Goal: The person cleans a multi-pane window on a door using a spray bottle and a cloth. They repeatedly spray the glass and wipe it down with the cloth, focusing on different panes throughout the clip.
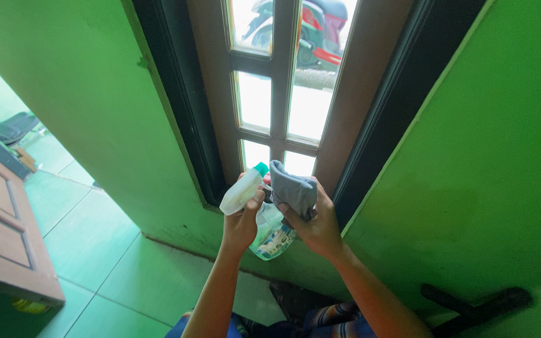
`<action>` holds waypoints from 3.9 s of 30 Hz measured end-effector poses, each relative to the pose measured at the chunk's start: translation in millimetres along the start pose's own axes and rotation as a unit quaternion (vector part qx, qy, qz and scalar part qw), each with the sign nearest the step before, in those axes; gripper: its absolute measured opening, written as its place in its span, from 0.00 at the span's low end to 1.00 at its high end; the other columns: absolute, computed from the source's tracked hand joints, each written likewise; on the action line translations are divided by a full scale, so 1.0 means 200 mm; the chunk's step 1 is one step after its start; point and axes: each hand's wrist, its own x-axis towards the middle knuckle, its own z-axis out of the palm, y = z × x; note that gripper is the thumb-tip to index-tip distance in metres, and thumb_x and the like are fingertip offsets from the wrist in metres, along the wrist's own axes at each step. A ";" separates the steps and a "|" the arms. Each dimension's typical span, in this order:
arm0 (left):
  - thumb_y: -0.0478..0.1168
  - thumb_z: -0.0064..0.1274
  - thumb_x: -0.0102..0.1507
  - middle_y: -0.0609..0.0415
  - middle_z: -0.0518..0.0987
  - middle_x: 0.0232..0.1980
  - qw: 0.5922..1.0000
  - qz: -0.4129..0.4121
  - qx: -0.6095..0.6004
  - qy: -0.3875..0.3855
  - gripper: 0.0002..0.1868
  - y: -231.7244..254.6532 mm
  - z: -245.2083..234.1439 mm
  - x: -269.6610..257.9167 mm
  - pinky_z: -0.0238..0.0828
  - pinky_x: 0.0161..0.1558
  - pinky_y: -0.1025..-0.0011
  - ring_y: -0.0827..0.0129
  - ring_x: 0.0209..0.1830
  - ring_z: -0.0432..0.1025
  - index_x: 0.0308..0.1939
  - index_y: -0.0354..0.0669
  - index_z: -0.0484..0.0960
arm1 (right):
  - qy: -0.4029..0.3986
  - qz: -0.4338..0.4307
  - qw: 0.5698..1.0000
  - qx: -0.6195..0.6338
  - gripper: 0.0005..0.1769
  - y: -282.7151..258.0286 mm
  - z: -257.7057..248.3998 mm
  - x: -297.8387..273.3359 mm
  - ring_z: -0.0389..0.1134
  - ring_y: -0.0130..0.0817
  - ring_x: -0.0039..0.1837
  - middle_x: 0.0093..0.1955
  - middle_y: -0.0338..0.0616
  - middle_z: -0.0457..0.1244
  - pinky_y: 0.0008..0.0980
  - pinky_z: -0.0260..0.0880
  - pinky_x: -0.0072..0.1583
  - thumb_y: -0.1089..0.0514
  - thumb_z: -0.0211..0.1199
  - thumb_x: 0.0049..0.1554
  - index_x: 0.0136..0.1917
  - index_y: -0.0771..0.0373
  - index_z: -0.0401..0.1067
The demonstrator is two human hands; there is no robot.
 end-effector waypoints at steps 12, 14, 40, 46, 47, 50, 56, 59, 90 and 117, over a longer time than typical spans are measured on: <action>0.52 0.50 0.69 0.55 0.78 0.47 0.991 0.107 0.029 -0.074 0.24 0.26 0.10 0.21 0.81 0.44 0.69 0.72 0.43 0.79 0.58 0.36 0.73 | 0.152 -0.297 0.730 -0.596 0.28 -0.35 -0.23 0.39 0.64 0.43 0.55 0.57 0.50 0.57 0.36 0.69 0.49 0.57 0.75 0.51 0.60 0.61 0.65; 0.51 0.51 0.73 0.53 0.77 0.51 0.984 0.164 0.019 -0.071 0.22 0.31 0.10 0.27 0.79 0.45 0.69 0.70 0.43 0.78 0.58 0.34 0.74 | 0.152 -0.276 0.699 -0.642 0.27 -0.35 -0.24 0.49 0.62 0.44 0.62 0.61 0.46 0.57 0.44 0.67 0.61 0.64 0.73 0.57 0.66 0.60 0.66; 0.57 0.49 0.70 0.47 0.83 0.48 0.987 0.157 0.026 -0.037 0.29 0.65 0.07 0.25 0.79 0.35 0.70 0.69 0.33 0.80 0.61 0.34 0.75 | 0.149 -0.286 0.514 -0.795 0.20 -0.14 -0.18 0.81 0.54 0.45 0.74 0.74 0.52 0.56 0.50 0.53 0.71 0.49 0.60 0.67 0.65 0.65 0.74; 0.57 0.48 0.71 0.48 0.84 0.47 0.981 0.180 0.023 -0.072 0.26 0.72 0.18 0.40 0.81 0.31 0.71 0.71 0.30 0.82 0.59 0.36 0.76 | 0.140 -0.238 0.596 -0.754 0.18 -0.49 -0.30 1.28 0.54 0.52 0.77 0.70 0.59 0.56 0.61 0.51 0.73 0.48 0.58 0.75 0.65 0.67 0.70; 0.56 0.48 0.71 0.48 0.84 0.46 0.980 0.186 0.032 -0.068 0.26 0.73 0.19 0.44 0.80 0.30 0.71 0.71 0.29 0.82 0.58 0.36 0.76 | 0.150 -0.253 0.607 -0.739 0.21 -0.52 -0.30 1.27 0.54 0.53 0.77 0.71 0.60 0.55 0.60 0.51 0.73 0.49 0.57 0.73 0.69 0.69 0.67; 0.55 0.49 0.71 0.49 0.84 0.45 0.977 0.204 0.030 -0.051 0.24 0.79 0.19 0.52 0.80 0.31 0.71 0.71 0.29 0.81 0.56 0.36 0.78 | 0.166 -0.286 0.629 -0.704 0.36 -0.51 -0.27 1.16 0.54 0.54 0.75 0.74 0.62 0.53 0.57 0.52 0.71 0.45 0.58 0.64 0.76 0.71 0.61; 0.55 0.49 0.72 0.49 0.84 0.46 0.971 0.234 0.023 -0.037 0.24 0.90 0.13 0.53 0.76 0.31 0.73 0.71 0.31 0.80 0.57 0.36 0.78 | -0.019 -0.234 0.470 -0.851 0.41 -0.18 -0.18 0.65 0.55 0.45 0.73 0.77 0.57 0.53 0.48 0.54 0.70 0.44 0.61 0.62 0.80 0.68 0.56; 0.55 0.49 0.72 0.50 0.84 0.45 0.976 0.212 0.039 -0.027 0.24 0.91 0.14 0.51 0.77 0.29 0.73 0.72 0.30 0.80 0.56 0.36 0.79 | -0.006 -0.267 0.449 -0.852 0.41 -0.11 -0.22 0.64 0.53 0.47 0.77 0.78 0.56 0.51 0.48 0.49 0.74 0.46 0.61 0.65 0.83 0.68 0.56; 0.52 0.54 0.69 0.48 0.83 0.44 0.974 0.206 0.051 -0.081 0.24 0.90 0.22 0.50 0.80 0.31 0.72 0.71 0.28 0.80 0.57 0.33 0.78 | 0.099 -0.227 0.579 -0.777 0.45 -0.48 -0.37 1.26 0.32 0.49 0.90 0.87 0.60 0.39 0.66 0.24 0.81 0.35 0.55 0.68 0.85 0.66 0.50; 0.41 0.53 0.72 0.48 0.83 0.48 0.989 0.125 0.030 -0.077 0.15 0.71 0.13 0.24 0.78 0.35 0.71 0.71 0.31 0.78 0.55 0.30 0.80 | 0.043 -0.138 0.595 -0.790 0.49 -0.10 -0.15 0.70 0.30 0.51 0.87 0.88 0.59 0.35 0.64 0.28 0.78 0.43 0.57 0.62 0.86 0.66 0.44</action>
